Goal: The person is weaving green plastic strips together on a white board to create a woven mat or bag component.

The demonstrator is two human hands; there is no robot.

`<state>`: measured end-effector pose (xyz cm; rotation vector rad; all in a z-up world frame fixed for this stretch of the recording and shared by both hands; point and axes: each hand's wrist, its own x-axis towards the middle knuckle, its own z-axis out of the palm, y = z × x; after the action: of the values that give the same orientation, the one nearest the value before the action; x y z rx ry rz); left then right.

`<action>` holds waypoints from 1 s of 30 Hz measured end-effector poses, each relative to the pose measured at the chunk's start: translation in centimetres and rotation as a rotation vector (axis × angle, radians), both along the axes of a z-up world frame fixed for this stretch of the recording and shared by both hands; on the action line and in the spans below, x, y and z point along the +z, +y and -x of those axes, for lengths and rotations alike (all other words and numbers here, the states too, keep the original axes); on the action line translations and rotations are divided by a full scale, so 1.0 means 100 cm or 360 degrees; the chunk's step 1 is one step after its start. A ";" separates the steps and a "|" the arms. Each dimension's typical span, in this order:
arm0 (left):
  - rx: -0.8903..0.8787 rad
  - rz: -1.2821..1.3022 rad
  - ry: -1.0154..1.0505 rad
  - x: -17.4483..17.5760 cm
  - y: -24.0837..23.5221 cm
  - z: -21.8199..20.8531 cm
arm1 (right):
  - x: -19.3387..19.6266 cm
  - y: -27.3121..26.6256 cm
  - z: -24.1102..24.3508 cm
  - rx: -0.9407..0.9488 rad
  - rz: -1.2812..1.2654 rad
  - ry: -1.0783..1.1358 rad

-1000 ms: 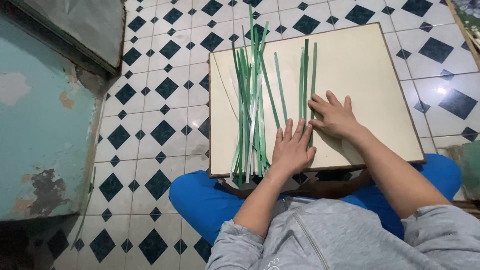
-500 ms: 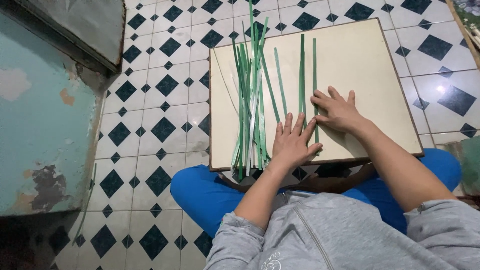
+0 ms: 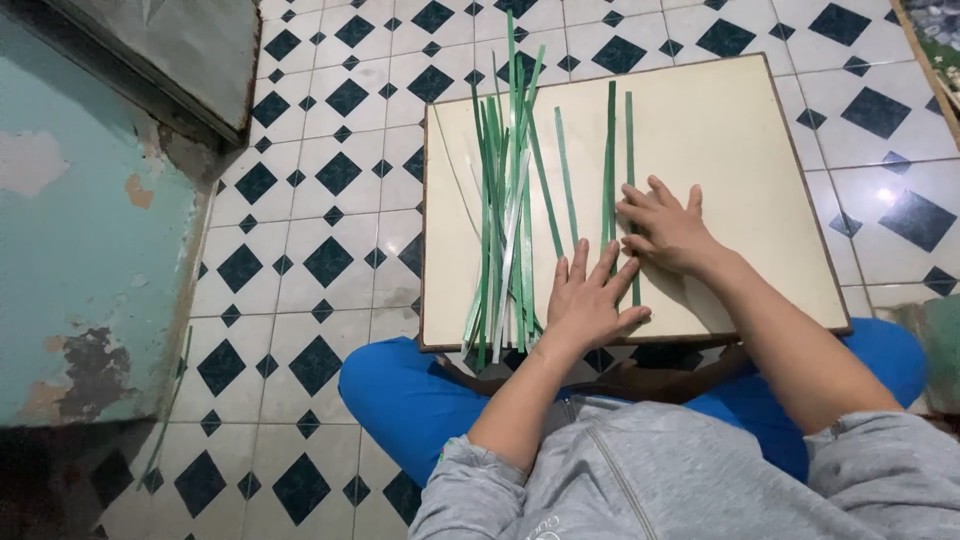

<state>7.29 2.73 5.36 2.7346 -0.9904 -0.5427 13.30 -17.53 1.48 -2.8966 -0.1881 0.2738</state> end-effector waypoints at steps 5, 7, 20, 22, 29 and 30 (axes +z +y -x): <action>-0.0026 -0.0070 0.0035 0.009 0.000 -0.001 | 0.003 0.017 -0.024 0.0083 0.0287 -0.0072; -0.0005 -0.0096 0.0069 0.013 0.001 -0.001 | 0.005 0.025 -0.030 0.0130 0.0382 -0.0088; -0.0025 -0.0036 0.0025 0.001 0.001 -0.003 | 0.020 0.037 -0.024 0.0213 0.0512 0.0007; -0.0047 -0.0037 0.0004 0.003 0.002 -0.003 | 0.014 0.034 -0.028 0.0175 0.0462 0.0046; -0.0006 -0.0022 0.0039 0.009 0.000 -0.002 | 0.008 0.034 -0.030 0.0098 0.0342 -0.0011; -0.0014 -0.0055 0.0052 0.010 0.000 -0.002 | 0.009 0.035 -0.029 0.0113 0.0329 -0.0002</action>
<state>7.47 2.70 6.37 2.7434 -0.9946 -0.6094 16.23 -14.06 2.39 -3.0989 -0.2789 0.3214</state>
